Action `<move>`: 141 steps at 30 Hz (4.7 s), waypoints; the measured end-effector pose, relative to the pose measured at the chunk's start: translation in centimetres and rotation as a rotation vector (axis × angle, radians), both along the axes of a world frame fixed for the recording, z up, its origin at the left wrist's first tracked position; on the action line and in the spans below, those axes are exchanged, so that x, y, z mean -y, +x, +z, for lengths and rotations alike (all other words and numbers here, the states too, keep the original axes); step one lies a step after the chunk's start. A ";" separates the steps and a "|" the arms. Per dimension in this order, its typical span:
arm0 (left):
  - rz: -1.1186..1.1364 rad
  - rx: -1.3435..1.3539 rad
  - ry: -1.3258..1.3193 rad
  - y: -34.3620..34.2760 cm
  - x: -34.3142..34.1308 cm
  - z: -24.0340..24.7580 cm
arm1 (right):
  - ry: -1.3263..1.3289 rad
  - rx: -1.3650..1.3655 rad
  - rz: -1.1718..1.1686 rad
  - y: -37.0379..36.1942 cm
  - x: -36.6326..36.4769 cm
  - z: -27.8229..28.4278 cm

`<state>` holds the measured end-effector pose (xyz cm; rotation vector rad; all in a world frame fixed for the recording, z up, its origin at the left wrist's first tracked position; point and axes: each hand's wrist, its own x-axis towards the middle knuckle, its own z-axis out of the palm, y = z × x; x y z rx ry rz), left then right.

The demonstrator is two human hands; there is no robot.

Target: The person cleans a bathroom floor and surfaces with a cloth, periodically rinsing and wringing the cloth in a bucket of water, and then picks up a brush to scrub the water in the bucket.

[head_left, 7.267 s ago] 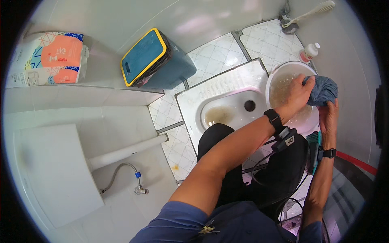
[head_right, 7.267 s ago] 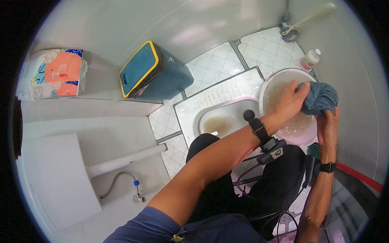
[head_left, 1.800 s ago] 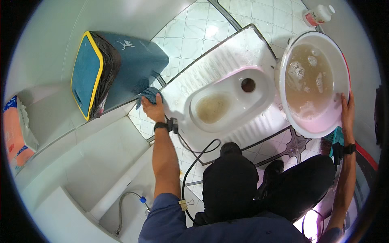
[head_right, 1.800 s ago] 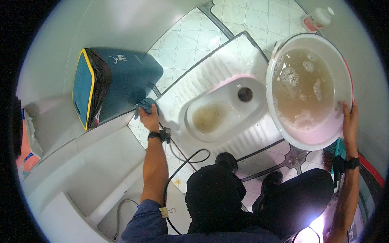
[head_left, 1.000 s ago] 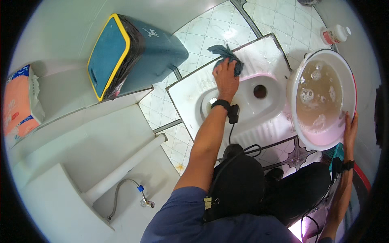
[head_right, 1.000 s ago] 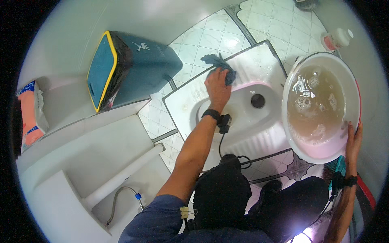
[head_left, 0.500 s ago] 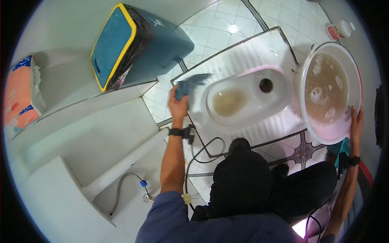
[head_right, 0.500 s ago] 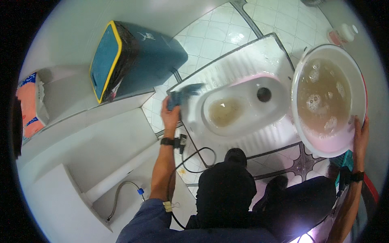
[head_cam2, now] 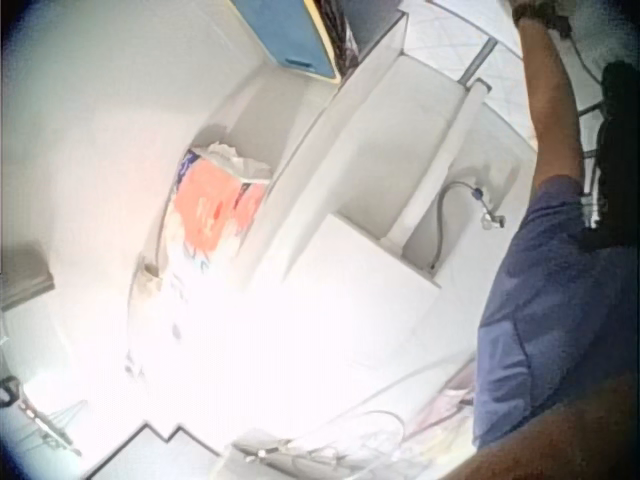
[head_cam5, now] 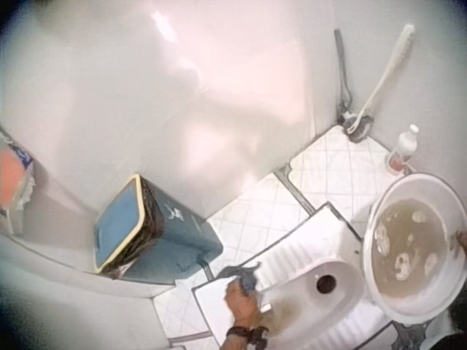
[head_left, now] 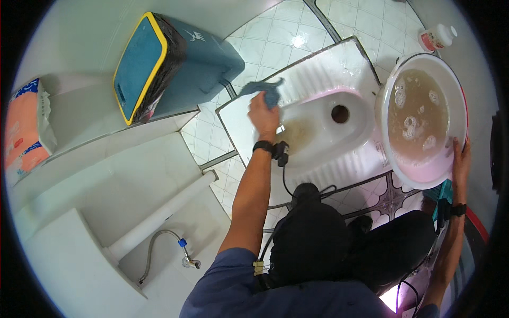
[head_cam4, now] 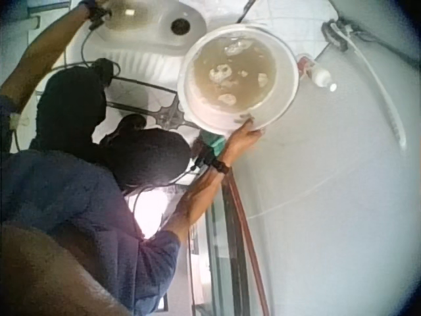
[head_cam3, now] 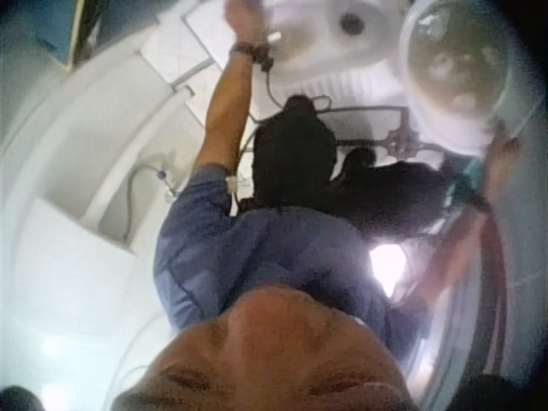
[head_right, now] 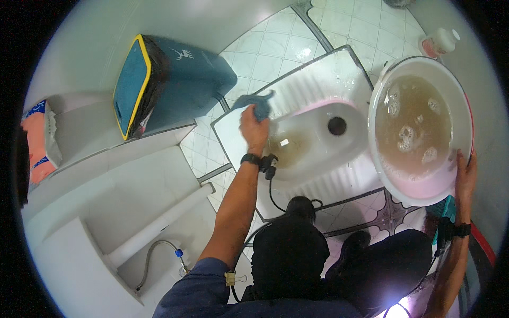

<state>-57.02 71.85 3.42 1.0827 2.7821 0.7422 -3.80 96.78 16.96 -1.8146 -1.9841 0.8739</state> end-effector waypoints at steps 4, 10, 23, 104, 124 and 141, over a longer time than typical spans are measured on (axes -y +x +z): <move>-0.518 0.338 -0.037 1.6 -3.4 2.1 | 0.012 -0.036 -0.019 -0.7 0.8 0.5; -0.402 0.104 0.162 -4.8 -6.0 4.7 | -0.008 -0.040 -0.010 -2.8 0.8 0.2; -0.504 0.182 -0.124 2.0 -3.2 1.4 | 0.025 -0.161 -0.050 -2.2 0.9 -0.5; -0.305 0.094 -0.076 -8.3 2.3 3.2 | 0.065 -0.040 -0.098 -2.6 1.3 0.6; -0.624 -0.097 -0.207 -5.3 -5.3 1.4 | 0.027 -0.012 -0.075 -2.3 1.5 0.6; -0.648 -0.019 -0.362 -8.8 0.0 7.3 | 0.028 -0.050 -0.106 -2.9 1.3 0.9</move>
